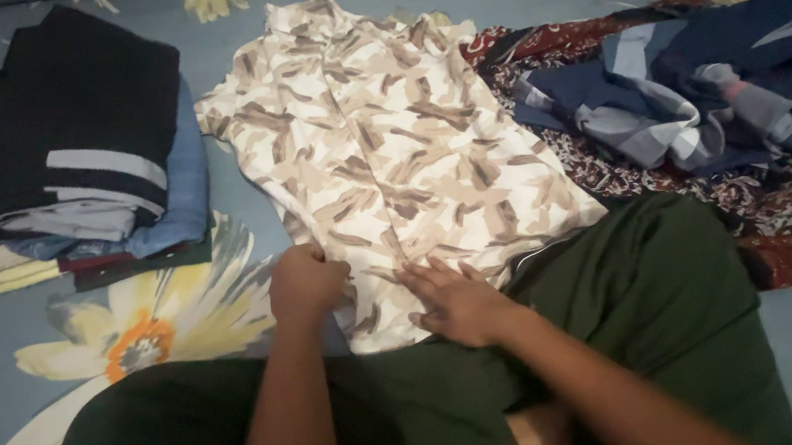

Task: The person sits on a bed and folds a patterned short-sleeve shirt. They smooth the fabric, fasten the buttons down the front, fold in the sleeves, fold the shirt over repeatedly, and place the folded shirt onto a stack of folded clothes before picking up another garment from a nearby pile.

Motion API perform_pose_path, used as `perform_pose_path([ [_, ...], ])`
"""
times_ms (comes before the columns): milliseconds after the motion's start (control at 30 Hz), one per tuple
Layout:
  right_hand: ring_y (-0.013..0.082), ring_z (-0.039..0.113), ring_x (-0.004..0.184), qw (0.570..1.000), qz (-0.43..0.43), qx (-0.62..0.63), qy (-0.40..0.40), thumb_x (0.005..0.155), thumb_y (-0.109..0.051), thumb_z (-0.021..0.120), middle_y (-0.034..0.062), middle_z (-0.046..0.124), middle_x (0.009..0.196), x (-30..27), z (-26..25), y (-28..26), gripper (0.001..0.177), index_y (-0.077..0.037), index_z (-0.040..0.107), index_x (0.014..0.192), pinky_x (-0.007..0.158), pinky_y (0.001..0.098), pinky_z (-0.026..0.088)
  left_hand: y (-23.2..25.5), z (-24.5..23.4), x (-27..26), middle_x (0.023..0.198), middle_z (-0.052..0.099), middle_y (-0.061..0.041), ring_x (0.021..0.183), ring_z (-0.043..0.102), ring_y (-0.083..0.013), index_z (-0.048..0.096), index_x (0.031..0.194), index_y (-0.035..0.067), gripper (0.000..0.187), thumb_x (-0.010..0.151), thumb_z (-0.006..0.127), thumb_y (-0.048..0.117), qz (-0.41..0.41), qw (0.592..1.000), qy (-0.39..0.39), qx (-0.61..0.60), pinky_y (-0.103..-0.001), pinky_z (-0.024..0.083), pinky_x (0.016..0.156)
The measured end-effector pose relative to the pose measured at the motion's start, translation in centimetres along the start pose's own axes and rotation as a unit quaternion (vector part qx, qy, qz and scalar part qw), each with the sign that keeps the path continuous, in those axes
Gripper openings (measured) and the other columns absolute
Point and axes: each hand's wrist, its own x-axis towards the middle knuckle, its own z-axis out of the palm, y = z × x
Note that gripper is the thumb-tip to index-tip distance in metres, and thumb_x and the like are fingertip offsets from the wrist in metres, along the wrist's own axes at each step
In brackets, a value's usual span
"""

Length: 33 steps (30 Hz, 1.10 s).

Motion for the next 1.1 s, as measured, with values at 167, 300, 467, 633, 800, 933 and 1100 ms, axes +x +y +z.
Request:
perform_pose_path([
  [167, 0.0325, 0.062, 0.123, 0.989, -0.024, 0.137, 0.044, 0.099, -0.045, 0.059, 0.0169, 0.062, 0.138, -2.1, -2.7, 5.0, 0.065, -0.014, 0.041, 0.153, 0.104, 0.0376, 0.046, 0.9, 1.8, -0.3, 0.070, 0.073, -0.015, 0.060, 0.072, -0.0245, 0.073, 0.084, 0.003, 0.018, 0.071, 0.074, 0.013, 0.079, 0.987, -0.029, -0.136, -0.038, 0.057, 0.062],
  [300, 0.0272, 0.070, 0.107, 0.992, -0.006, 0.114, 0.053, 0.093, -0.033, 0.058, 0.0133, 0.072, 0.120, -1.9, -3.9, 11.3, 0.055, -0.016, 0.055, 0.146, 0.097, 0.0370, 0.053, 3.0, 3.2, -0.5, 0.065, 0.063, -0.014, 0.055, 0.066, -0.0220, 0.063, 0.094, -0.002, 0.023, 0.074, 0.073, 0.005, 0.105, 0.962, -0.072, -0.242, -0.038, 0.056, 0.053],
  [467, 0.0188, 0.073, 0.097, 0.955, 0.042, 0.284, 0.081, 0.096, -0.027, 0.062, 0.0080, 0.076, 0.111, -0.3, -4.2, 17.1, 0.044, -0.011, 0.061, 0.138, 0.089, 0.0333, 0.056, 8.0, 4.5, -0.2, 0.071, 0.064, -0.006, 0.058, 0.066, -0.0178, 0.063, 0.102, 0.003, 0.029, 0.074, 0.071, 0.004, 0.097, 0.940, -0.093, -0.313, -0.035, 0.057, 0.052],
  [633, 0.0174, 0.069, 0.092, 0.878, 0.046, 0.461, 0.120, 0.098, -0.020, 0.056, 0.0076, 0.073, 0.108, 0.6, -4.5, 19.6, 0.043, -0.010, 0.061, 0.139, 0.081, 0.0311, 0.058, 16.7, 7.8, 0.7, 0.075, 0.068, -0.010, 0.058, 0.069, -0.0180, 0.067, 0.095, -0.001, 0.024, 0.074, 0.074, 0.009, 0.166, 0.951, -0.136, -0.225, -0.034, 0.057, 0.050],
  [800, 0.0157, 0.068, 0.093, 0.744, 0.152, 0.603, 0.244, 0.097, -0.016, 0.050, 0.0067, 0.073, 0.108, -0.1, -6.0, 21.1, 0.042, -0.010, 0.063, 0.136, 0.081, 0.0276, 0.055, 23.5, 13.9, 0.0, 0.066, 0.072, -0.014, 0.057, 0.072, -0.0226, 0.068, 0.087, -0.001, 0.026, 0.075, 0.077, 0.020, 0.222, 0.936, -0.212, -0.171, -0.036, 0.055, 0.053],
  [933, 0.0147, 0.065, 0.093, 0.663, 0.185, 0.642, 0.336, 0.098, -0.021, 0.052, 0.0065, 0.069, 0.110, -0.5, -6.8, 22.1, 0.043, -0.008, 0.060, 0.138, 0.079, 0.0275, 0.053, 25.4, 18.8, 0.8, 0.069, 0.075, -0.020, 0.064, 0.075, -0.0282, 0.070, 0.085, -0.001, 0.026, 0.081, 0.070, 0.025, 0.242, 0.943, -0.211, -0.088, -0.039, 0.056, 0.065],
  [1100, 0.0181, 0.065, 0.092, 0.616, 0.212, 0.661, 0.372, 0.093, -0.024, 0.057, 0.0083, 0.069, 0.107, 0.1, -6.8, 22.1, 0.047, -0.008, 0.054, 0.137, 0.076, 0.0307, 0.052, 24.3, 24.0, 1.9, 0.083, 0.074, -0.023, 0.082, 0.075, -0.0378, 0.072, 0.093, 0.002, 0.025, 0.078, 0.064, 0.020, 0.299, 0.927, -0.187, -0.125, -0.045, 0.058, 0.075],
])
